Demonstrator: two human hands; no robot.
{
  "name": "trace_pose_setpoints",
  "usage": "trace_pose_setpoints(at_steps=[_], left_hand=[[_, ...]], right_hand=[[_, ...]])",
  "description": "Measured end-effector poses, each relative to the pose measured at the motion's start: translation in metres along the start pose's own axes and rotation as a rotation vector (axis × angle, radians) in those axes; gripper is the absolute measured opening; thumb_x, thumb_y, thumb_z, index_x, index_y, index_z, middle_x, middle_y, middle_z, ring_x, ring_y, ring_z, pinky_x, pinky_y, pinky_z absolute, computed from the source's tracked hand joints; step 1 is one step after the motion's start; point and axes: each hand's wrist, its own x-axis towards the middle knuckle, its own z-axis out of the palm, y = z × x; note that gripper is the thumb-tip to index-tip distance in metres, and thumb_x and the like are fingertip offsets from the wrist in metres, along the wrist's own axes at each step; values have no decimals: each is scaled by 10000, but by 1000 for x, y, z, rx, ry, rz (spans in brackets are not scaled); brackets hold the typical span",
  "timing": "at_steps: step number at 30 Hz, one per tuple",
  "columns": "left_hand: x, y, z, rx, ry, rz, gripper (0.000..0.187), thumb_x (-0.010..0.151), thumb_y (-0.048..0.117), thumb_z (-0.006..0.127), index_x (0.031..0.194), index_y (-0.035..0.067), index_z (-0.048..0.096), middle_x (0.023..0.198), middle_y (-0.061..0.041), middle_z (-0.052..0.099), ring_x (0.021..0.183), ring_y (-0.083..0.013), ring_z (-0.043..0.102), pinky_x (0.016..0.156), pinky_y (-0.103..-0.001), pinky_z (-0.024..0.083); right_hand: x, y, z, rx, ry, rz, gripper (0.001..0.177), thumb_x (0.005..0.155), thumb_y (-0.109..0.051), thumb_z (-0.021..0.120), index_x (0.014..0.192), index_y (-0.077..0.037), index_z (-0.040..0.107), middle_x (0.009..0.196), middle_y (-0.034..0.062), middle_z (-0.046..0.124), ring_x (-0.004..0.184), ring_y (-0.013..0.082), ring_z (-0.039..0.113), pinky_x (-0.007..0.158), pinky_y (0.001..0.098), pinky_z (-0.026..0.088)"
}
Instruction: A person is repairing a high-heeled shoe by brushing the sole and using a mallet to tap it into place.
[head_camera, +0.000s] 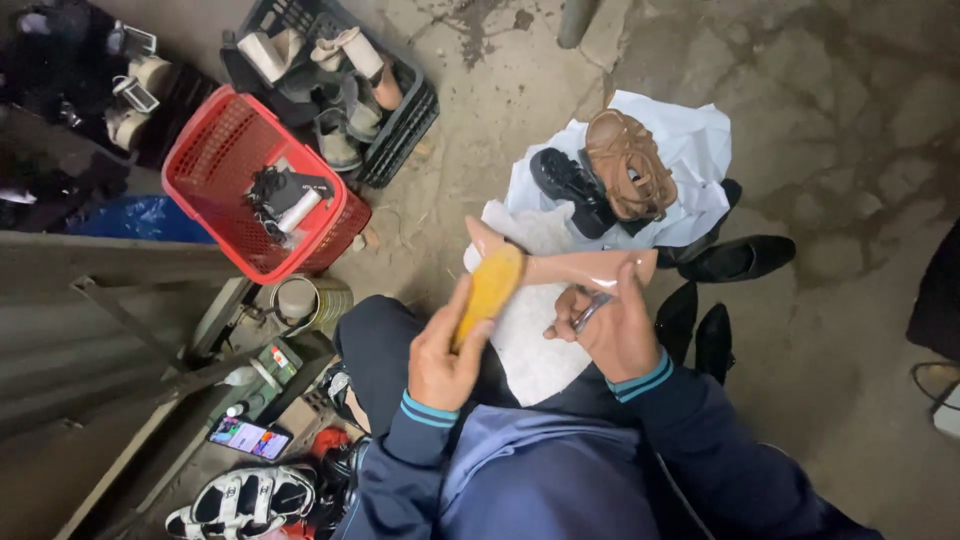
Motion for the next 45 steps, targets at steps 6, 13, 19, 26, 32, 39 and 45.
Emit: trace_pose_setpoints(at_steps=[6, 13, 19, 26, 32, 39, 45], left_hand=[[-3, -4, 3, -37, 55, -48, 590, 900, 119, 741, 1465, 103, 573, 1260, -244, 701, 1171, -412, 661, 960, -479, 553], [-6, -3, 10, -117, 119, -42, 572, 927, 103, 709, 1479, 99, 560, 1285, -205, 702, 1178, -344, 672, 963, -459, 547], [-16, 19, 11, -121, -97, -46, 533, 984, 237, 620, 1460, 23, 512, 1440, -176, 608, 1292, -260, 631, 1043, -350, 530], [-26, 25, 13, -255, -97, -141, 558, 963, 207, 621, 1461, -11, 494, 1480, -186, 560, 1351, -227, 555, 1133, -356, 447], [-28, 41, 7, -261, -151, -157, 583, 976, 267, 611, 1484, 15, 476, 1510, -154, 543, 1330, -191, 562, 1063, -321, 461], [-36, 47, 11, -297, -182, -94, 520, 964, 199, 638, 1434, -3, 542, 1452, -162, 613, 1261, -174, 628, 1026, -294, 497], [-34, 40, 20, -275, -83, -155, 547, 965, 212, 619, 1452, -12, 509, 1507, -171, 541, 1384, -203, 523, 1152, -337, 399]], right_hand=[[-3, -12, 10, 27, 25, 23, 981, 856, -903, 263, 1221, -44, 565, 925, 233, 638, 635, 327, 589, 803, 664, 567], [-1, 13, 3, -30, 53, -70, 829, 939, -744, 357, 1309, -35, 575, 1119, 282, 679, 734, 354, 641, 831, 622, 576], [-11, 1, 37, 17, -1, -64, 780, 948, -546, 445, 1369, 104, 540, 1197, 288, 672, 1083, 381, 661, 1013, 521, 515], [-17, 7, 42, 5, -114, -114, 674, 1003, -479, 434, 1381, 67, 549, 1360, 271, 625, 1259, 384, 609, 1097, 548, 469], [-17, 13, 44, 14, -153, -171, 648, 1027, -430, 403, 1538, -36, 346, 1462, 233, 532, 1301, 371, 554, 1114, 512, 434], [-15, 26, 30, 149, -144, -187, 787, 989, -581, 383, 1565, -48, 326, 1497, 268, 504, 1373, 352, 502, 1097, 527, 429], [-14, 30, 27, 145, 159, -81, 416, 1003, -587, 440, 789, -242, 351, 764, 101, 587, 946, 319, 647, 899, 496, 450]])
